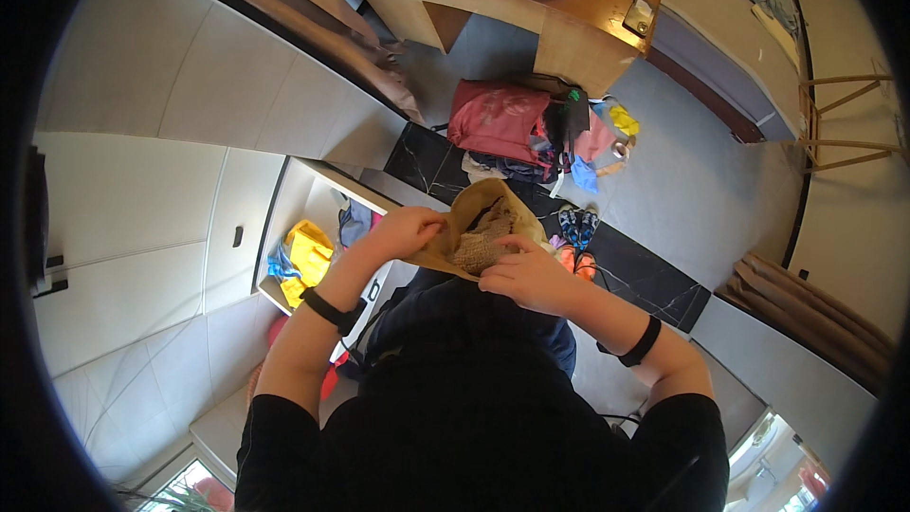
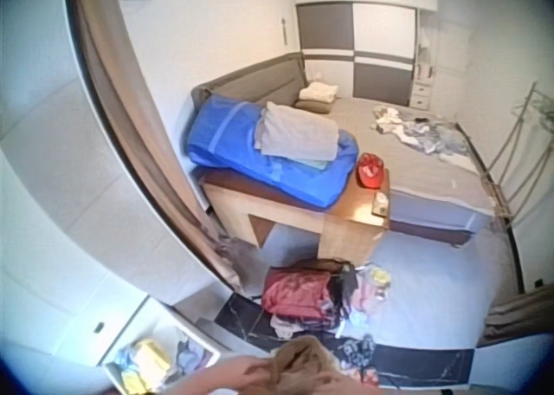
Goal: The person picks up various items from the floor, including clothing, bags, and small objects, and places them into a dresser drawer.
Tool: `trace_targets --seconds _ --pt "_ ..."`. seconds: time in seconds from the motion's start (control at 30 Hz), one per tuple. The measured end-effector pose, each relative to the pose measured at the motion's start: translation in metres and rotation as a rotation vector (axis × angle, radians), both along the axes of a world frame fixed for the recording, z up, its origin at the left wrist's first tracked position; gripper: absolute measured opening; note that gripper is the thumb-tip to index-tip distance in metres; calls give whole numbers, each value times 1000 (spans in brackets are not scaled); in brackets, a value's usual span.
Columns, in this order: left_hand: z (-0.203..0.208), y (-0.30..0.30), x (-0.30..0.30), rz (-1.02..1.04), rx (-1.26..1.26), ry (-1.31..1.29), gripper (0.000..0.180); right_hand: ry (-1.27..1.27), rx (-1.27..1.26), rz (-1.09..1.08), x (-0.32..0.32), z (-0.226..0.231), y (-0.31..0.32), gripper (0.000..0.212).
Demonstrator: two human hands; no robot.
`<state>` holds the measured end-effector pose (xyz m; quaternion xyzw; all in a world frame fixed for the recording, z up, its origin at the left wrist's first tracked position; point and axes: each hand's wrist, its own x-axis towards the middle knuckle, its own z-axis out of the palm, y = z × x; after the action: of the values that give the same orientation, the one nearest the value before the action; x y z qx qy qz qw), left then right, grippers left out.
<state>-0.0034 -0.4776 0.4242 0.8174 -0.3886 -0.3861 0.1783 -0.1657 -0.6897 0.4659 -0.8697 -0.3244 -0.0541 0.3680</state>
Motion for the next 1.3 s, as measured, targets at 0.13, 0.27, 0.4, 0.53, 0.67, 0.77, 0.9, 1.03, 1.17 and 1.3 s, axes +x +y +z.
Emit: trace_targets --seconds 0.13,0.27,0.4,0.53,0.67,0.77,0.9,1.03,1.17,1.3 --pt "2 18 -16 -155 99 -172 21 101 -20 -88 -7 -11 2 29" --pt "-44 47 -9 17 25 -171 18 200 -95 -189 3 -43 10 38" --pt "-52 48 -7 85 -300 -60 19 561 -211 -496 19 -61 5 58" --pt "-38 46 -22 97 -186 168 28 983 -413 -444 44 -68 20 71" --pt "-49 59 -5 174 -349 44 15 722 -462 -279 37 -98 30 91" --pt "-20 77 10 345 -307 128 21 605 -386 -345 36 -95 39 98" --pt "-17 131 11 305 -420 179 29 243 -229 -235 98 -42 103 102" --pt "-20 173 14 379 -485 235 22 427 -611 -60 141 -66 151 46" --pt "-61 316 74 1068 -426 115 36 198 -564 -122 157 -55 183 23" --pt "-77 454 122 1727 -321 82 59 246 -619 -198 154 -55 183 22"
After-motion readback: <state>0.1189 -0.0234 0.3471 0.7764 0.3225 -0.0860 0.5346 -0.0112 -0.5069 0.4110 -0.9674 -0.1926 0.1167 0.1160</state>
